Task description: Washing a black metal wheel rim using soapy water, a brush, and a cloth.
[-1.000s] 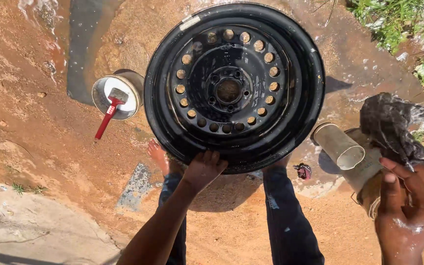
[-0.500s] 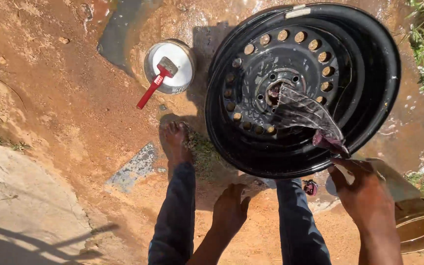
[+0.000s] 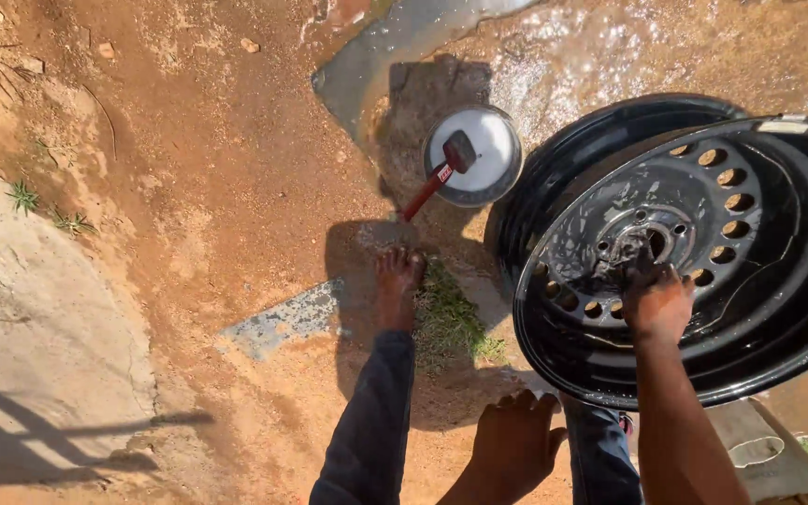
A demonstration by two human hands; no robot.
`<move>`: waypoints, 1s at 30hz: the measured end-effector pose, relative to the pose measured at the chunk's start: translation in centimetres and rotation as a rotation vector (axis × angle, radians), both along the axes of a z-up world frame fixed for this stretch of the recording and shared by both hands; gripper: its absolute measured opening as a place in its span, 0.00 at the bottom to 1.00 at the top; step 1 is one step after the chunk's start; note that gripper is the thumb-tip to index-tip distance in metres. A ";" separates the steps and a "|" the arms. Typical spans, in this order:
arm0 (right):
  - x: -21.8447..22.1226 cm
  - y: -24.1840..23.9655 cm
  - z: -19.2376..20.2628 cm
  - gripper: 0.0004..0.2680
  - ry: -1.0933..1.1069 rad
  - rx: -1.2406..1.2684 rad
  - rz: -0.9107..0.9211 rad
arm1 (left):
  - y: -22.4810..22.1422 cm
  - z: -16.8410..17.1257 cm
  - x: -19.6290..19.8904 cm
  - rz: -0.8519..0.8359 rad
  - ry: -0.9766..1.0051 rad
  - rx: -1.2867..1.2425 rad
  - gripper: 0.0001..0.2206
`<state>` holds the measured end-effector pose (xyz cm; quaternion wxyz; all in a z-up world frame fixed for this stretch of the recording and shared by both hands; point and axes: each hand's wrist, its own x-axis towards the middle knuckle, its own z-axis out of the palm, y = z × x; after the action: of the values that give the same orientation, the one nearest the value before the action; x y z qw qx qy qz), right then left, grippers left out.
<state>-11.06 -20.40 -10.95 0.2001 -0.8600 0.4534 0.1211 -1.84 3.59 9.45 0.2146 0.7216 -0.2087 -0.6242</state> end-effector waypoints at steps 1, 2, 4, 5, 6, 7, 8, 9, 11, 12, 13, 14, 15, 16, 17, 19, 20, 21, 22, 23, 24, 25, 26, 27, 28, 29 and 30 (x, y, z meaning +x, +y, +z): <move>0.9 1.2 3.6 0.20 0.023 0.016 0.016 | -0.1 0.8 0.5 0.016 0.023 0.016 0.19; 1.9 2.0 7.3 0.14 -0.042 0.297 -0.104 | -0.3 1.5 1.0 0.194 0.052 0.007 0.22; 2.1 3.6 13.3 0.08 -0.131 0.572 -0.216 | -0.7 1.2 1.9 0.376 0.057 -0.011 0.25; 1.2 4.5 15.4 0.07 -0.021 0.708 -0.207 | -0.7 0.0 2.2 0.583 0.110 -0.112 0.28; -0.4 5.4 18.0 0.07 0.112 0.846 -0.195 | -0.7 -0.6 1.9 0.797 0.177 -0.206 0.31; 2.9 5.7 20.3 0.07 0.108 0.847 -0.180 | -0.9 -0.6 2.9 0.807 0.167 -0.210 0.31; 5.7 6.1 23.2 0.08 0.036 0.816 -0.134 | -1.0 -0.1 3.4 0.994 0.363 -0.201 0.29; 8.3 6.5 26.1 0.10 -0.035 0.784 -0.088 | -1.1 0.2 3.9 1.177 0.564 -0.189 0.28; 14.9 7.6 27.9 0.10 -0.162 0.711 -0.090 | -0.8 0.2 4.3 1.147 0.591 -0.085 0.22; 18.0 8.2 28.8 0.10 -0.285 0.649 -0.092 | -0.6 0.3 4.3 1.117 0.612 0.030 0.17; 20.4 9.0 26.8 0.10 -0.281 0.644 -0.090 | -0.4 0.5 3.8 1.118 0.618 0.025 0.17; 23.0 9.8 24.7 0.15 -0.382 0.560 0.142 | 0.0 0.5 3.6 0.945 0.423 0.035 0.14; 25.5 10.5 22.4 0.20 -0.476 0.473 0.374 | 0.2 0.4 3.4 0.769 0.230 0.045 0.10; 26.8 12.6 19.2 0.20 -0.465 0.461 0.374 | -0.2 0.3 3.1 0.767 0.244 0.035 0.10; 28.1 14.5 15.8 0.28 -0.351 0.345 0.456 | -0.8 0.2 2.7 0.694 0.184 0.031 0.09; 29.8 15.8 11.9 0.38 -0.187 0.184 0.495 | -2.2 0.0 1.6 0.577 0.178 -0.011 0.09; 30.6 16.5 11.6 0.29 -0.157 0.226 0.377 | -2.6 0.3 0.9 0.542 0.204 0.006 0.08; 31.5 17.1 11.2 0.21 -0.130 0.264 0.257 | -2.9 0.7 0.2 0.506 0.229 0.023 0.08; 31.1 16.8 11.7 0.21 -0.124 0.252 0.244 | -2.6 0.7 0.3 0.492 0.238 0.014 0.08; 30.8 16.5 12.2 0.14 -0.372 0.324 0.073 | -2.3 0.7 0.5 0.459 0.238 0.029 0.08; 30.7 16.3 12.8 0.07 -0.622 0.397 -0.091 | -2.3 0.7 0.8 0.437 0.233 0.045 0.08; 29.1 15.4 12.4 0.07 -0.620 0.388 -0.092 | -2.0 0.9 1.1 0.433 0.238 0.039 0.08; 27.5 14.7 11.9 0.07 -0.779 0.555 -0.225 | -1.8 1.2 1.2 0.423 0.230 0.063 0.09; 25.9 14.0 11.6 0.07 -0.933 0.722 -0.362 | -1.6 1.5 1.4 0.412 0.222 0.087 0.10; 24.7 12.4 13.8 0.07 -0.936 0.717 -0.363 | -1.2 1.8 1.8 0.409 0.222 0.083 0.10; 23.6 10.7 16.1 0.07 -0.931 0.897 -0.634 | -0.9 2.1 2.3 0.386 0.213 0.101 0.11; 22.5 8.8 18.3 0.07 -0.913 1.070 -0.908 | -0.8 2.3 2.8 0.363 0.202 0.116 0.12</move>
<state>11.40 -11.57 7.40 0.7748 -0.3474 0.5113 -0.1327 0.95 2.82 11.73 0.3014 0.6923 -0.0168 -0.6554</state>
